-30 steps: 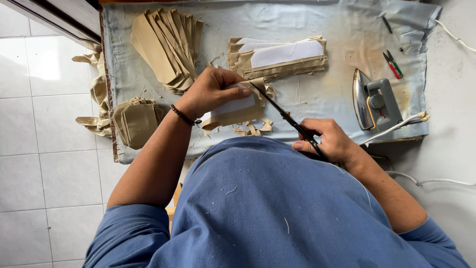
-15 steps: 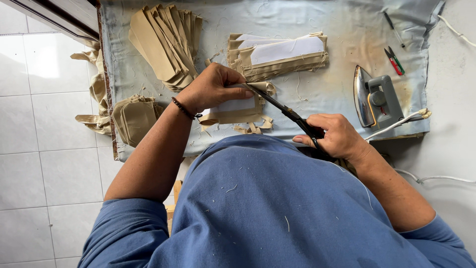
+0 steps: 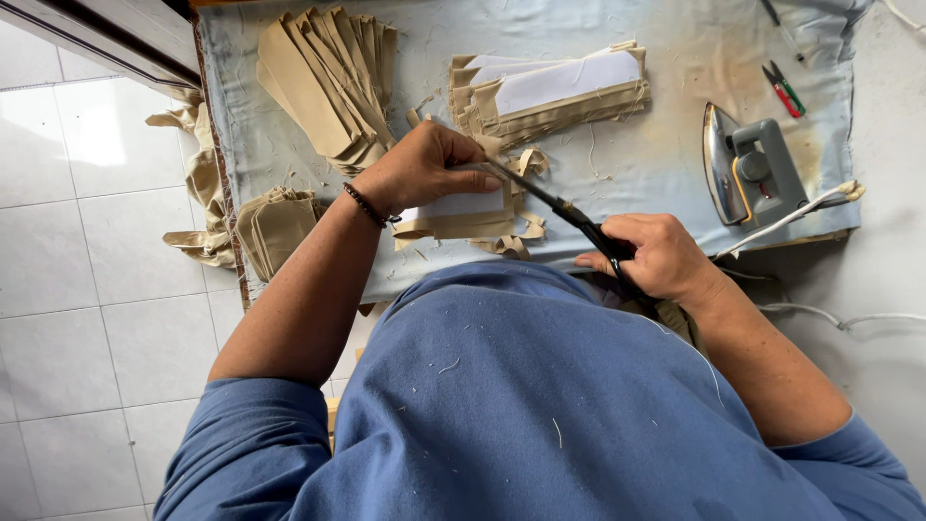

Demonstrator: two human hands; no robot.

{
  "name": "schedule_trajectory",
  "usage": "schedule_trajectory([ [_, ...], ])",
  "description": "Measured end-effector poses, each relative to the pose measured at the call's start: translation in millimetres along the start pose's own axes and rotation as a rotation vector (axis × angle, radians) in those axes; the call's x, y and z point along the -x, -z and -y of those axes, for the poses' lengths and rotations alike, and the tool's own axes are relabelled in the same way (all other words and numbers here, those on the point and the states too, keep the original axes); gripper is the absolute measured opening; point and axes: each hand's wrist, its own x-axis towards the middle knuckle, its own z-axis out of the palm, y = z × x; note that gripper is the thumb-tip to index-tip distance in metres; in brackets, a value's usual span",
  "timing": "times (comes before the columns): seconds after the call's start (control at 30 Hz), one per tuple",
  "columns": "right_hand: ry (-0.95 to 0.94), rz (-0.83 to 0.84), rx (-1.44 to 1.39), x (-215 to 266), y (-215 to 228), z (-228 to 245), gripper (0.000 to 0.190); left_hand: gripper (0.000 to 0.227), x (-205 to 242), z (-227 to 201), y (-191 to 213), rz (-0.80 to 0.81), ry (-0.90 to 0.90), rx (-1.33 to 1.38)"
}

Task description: The person folds a piece of beige fabric around a white paper template and uses scissors to trim the excess material along the template's edge. After cutting, the person removes the template and places the finished fabric piece onto a stack.

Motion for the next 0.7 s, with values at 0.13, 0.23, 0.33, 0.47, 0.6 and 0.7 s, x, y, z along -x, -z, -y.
schedule_trajectory([
  [0.13,-0.05,-0.081,-0.119,-10,-14,-1,0.033,0.019,-2,-9,-5,0.004,0.004,0.023],
  [0.23,-0.087,-0.138,-0.357,-30,-34,10,0.028,0.018,-12,-2,-16,0.009,0.007,0.047],
  [0.33,-0.104,-0.324,-0.545,-60,-51,24,0.034,0.022,-25,6,-27,0.021,-0.005,-0.051],
  [0.47,-0.13,-0.492,-0.686,-81,-55,-7,0.03,0.046,-31,28,-27,-0.006,0.001,-0.273],
  [0.6,-0.151,-0.597,-0.733,-83,-37,-51,0.034,0.05,-22,62,-20,-0.034,0.236,-0.682],
  [0.7,-0.15,-0.689,-0.746,-81,-25,-96,0.036,0.045,-26,137,-11,-0.183,0.272,-0.585],
])
